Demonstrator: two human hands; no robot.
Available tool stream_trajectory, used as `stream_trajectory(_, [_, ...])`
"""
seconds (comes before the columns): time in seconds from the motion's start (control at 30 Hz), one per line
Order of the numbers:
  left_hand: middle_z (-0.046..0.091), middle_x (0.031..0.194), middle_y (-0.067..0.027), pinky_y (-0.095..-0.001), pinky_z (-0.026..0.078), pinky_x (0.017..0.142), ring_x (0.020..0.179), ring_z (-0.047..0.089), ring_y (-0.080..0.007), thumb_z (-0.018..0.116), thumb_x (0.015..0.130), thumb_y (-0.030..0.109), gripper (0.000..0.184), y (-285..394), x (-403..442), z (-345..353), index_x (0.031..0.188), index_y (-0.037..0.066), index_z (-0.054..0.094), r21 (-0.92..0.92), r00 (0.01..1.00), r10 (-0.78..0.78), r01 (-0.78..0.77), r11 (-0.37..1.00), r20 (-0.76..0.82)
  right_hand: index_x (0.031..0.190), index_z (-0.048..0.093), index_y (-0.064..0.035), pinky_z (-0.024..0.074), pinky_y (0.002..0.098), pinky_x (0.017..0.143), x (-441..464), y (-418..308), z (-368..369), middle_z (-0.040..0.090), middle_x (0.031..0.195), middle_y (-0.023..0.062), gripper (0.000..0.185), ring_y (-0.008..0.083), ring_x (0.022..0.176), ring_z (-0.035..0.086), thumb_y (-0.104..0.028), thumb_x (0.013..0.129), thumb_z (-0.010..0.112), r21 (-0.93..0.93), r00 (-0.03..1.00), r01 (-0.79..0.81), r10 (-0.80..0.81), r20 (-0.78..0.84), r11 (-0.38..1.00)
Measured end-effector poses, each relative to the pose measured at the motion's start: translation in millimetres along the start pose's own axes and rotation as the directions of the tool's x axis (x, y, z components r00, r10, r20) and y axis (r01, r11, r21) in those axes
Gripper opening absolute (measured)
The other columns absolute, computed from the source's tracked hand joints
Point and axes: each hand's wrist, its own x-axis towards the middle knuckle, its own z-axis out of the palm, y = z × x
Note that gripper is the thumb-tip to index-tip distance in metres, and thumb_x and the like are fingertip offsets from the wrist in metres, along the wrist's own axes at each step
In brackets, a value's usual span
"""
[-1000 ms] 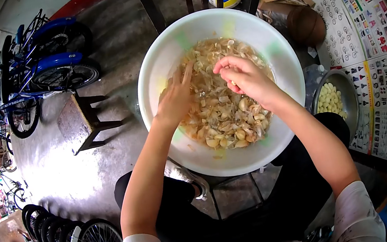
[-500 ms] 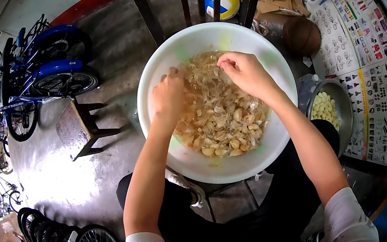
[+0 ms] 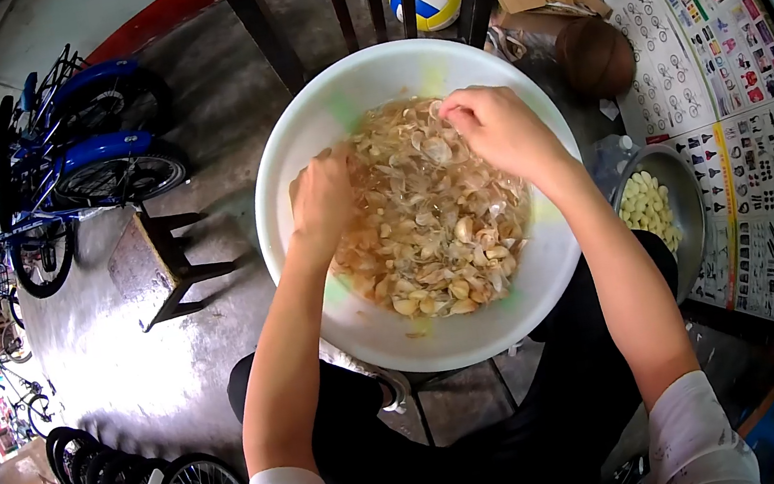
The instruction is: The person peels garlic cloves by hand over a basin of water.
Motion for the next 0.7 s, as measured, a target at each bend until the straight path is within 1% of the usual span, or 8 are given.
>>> stream_trajectory(0.07, [0.064, 0.112, -0.0119, -0.0464, 0.053, 0.079, 0.100, 0.063, -0.0362, 0.061, 0.082, 0.004, 0.024, 0.6, 0.1, 0.8, 0.107, 0.007, 0.063, -0.036, 0.999, -0.047, 0.047, 0.998, -0.001, 0.104, 0.072, -0.0065, 0.0511, 0.0415, 0.087, 5.2, 21.5, 1.6, 0.071, 0.100, 0.0156, 0.022, 0.0325, 0.096, 0.066, -0.010, 0.091, 0.055, -0.243, 0.997, -0.059, 0.044, -0.068, 0.968])
stream_trajectory(0.1, [0.060, 0.120, -0.0134, -0.0461, 0.052, 0.083, 0.106, 0.060, -0.0369, 0.063, 0.082, 0.006, 0.033, 0.3, -0.6, 4.1, 0.115, 0.007, 0.060, -0.054, 0.997, 0.039, -0.042, 0.998, -0.066, 0.109, 0.072, -0.0073, 0.0498, 0.0422, 0.092, 8.7, 26.9, 3.4, 0.071, 0.105, 0.0146, 0.027, 0.0320, 0.104, 0.064, -0.005, 0.088, 0.055, -0.317, 0.987, -0.161, 0.160, -0.031, 0.935])
stream_trajectory(0.23, [0.048, 0.134, -0.0159, -0.0481, 0.050, 0.095, 0.120, 0.051, -0.0380, 0.066, 0.081, 0.009, 0.059, 8.8, -3.6, 9.0, 0.136, 0.011, 0.047, -0.205, 0.965, 0.191, -0.227, 0.952, -0.181, 0.121, 0.066, -0.0077, 0.0510, 0.0421, 0.091, 10.0, 58.0, 37.0, 0.063, 0.118, 0.0144, 0.032, 0.0316, 0.104, 0.064, -0.004, 0.089, 0.060, -0.379, 0.975, -0.188, 0.218, 0.037, 0.906])
stream_trajectory(0.33, [0.045, 0.140, -0.0175, -0.0437, 0.045, 0.102, 0.124, 0.047, -0.0387, 0.069, 0.076, 0.006, 0.070, 13.8, 1.2, 19.9, 0.142, 0.013, 0.044, -0.132, 0.958, 0.275, -0.284, 0.950, -0.081, 0.137, 0.053, -0.0092, 0.0523, 0.0437, 0.092, 8.0, 42.0, 48.2, 0.057, 0.127, 0.0187, 0.044, 0.0341, 0.106, 0.064, -0.013, 0.094, 0.060, -0.376, 0.923, -0.285, 0.359, 0.141, 0.882])
stream_trajectory(0.47, [0.050, 0.137, -0.0169, -0.0433, 0.047, 0.101, 0.120, 0.053, -0.0370, 0.066, 0.075, 0.001, 0.067, 23.7, 17.8, 27.6, 0.138, 0.010, 0.048, -0.196, 0.969, 0.246, -0.245, 0.949, -0.022, 0.139, 0.048, -0.0026, 0.0448, 0.0436, 0.103, 11.5, 58.5, 65.4, 0.056, 0.133, 0.0214, 0.045, 0.0355, 0.121, 0.056, -0.014, 0.096, 0.057, -0.327, 0.973, -0.168, 0.210, 0.097, 0.930])
stream_trajectory(0.53, [0.059, 0.128, -0.0187, -0.0423, 0.049, 0.096, 0.109, 0.061, -0.0376, 0.064, 0.074, -0.003, 0.063, 11.5, 26.7, 42.3, 0.135, 0.007, 0.052, -0.496, 0.971, 0.229, -0.168, 0.852, 0.063, 0.139, 0.046, -0.0006, 0.0429, 0.0444, 0.105, 10.5, 45.5, 64.1, 0.054, 0.136, 0.0243, 0.046, 0.0385, 0.124, 0.053, -0.014, 0.096, 0.057, -0.146, 0.969, -0.154, 0.179, 0.173, 0.977])
stream_trajectory(0.57, [0.067, 0.113, -0.0207, -0.0421, 0.051, 0.089, 0.097, 0.066, -0.0389, 0.061, 0.075, -0.005, 0.053, 7.7, 27.2, 49.7, 0.127, 0.003, 0.058, -0.432, 0.932, 0.325, -0.362, 0.826, -0.160, 0.139, 0.045, 0.0014, 0.0439, 0.0448, 0.103, 11.9, 49.0, 69.2, 0.054, 0.135, 0.0262, 0.049, 0.0388, 0.124, 0.053, -0.014, 0.095, 0.058, -0.153, 0.962, -0.148, 0.178, 0.206, 0.977])
stream_trajectory(0.7, [0.068, 0.108, -0.0222, -0.0417, 0.051, 0.087, 0.098, 0.066, -0.0400, 0.058, 0.076, -0.006, 0.044, 11.3, 25.0, 40.4, 0.120, 0.002, 0.062, -0.428, 0.956, 0.280, -0.288, 0.857, -0.083, 0.138, 0.045, 0.0043, 0.0478, 0.0461, 0.098, 9.7, 46.3, 74.4, 0.061, 0.125, 0.0261, 0.050, 0.0387, 0.117, 0.059, -0.014, 0.093, 0.060, -0.128, 0.951, -0.172, 0.198, 0.236, 0.977])
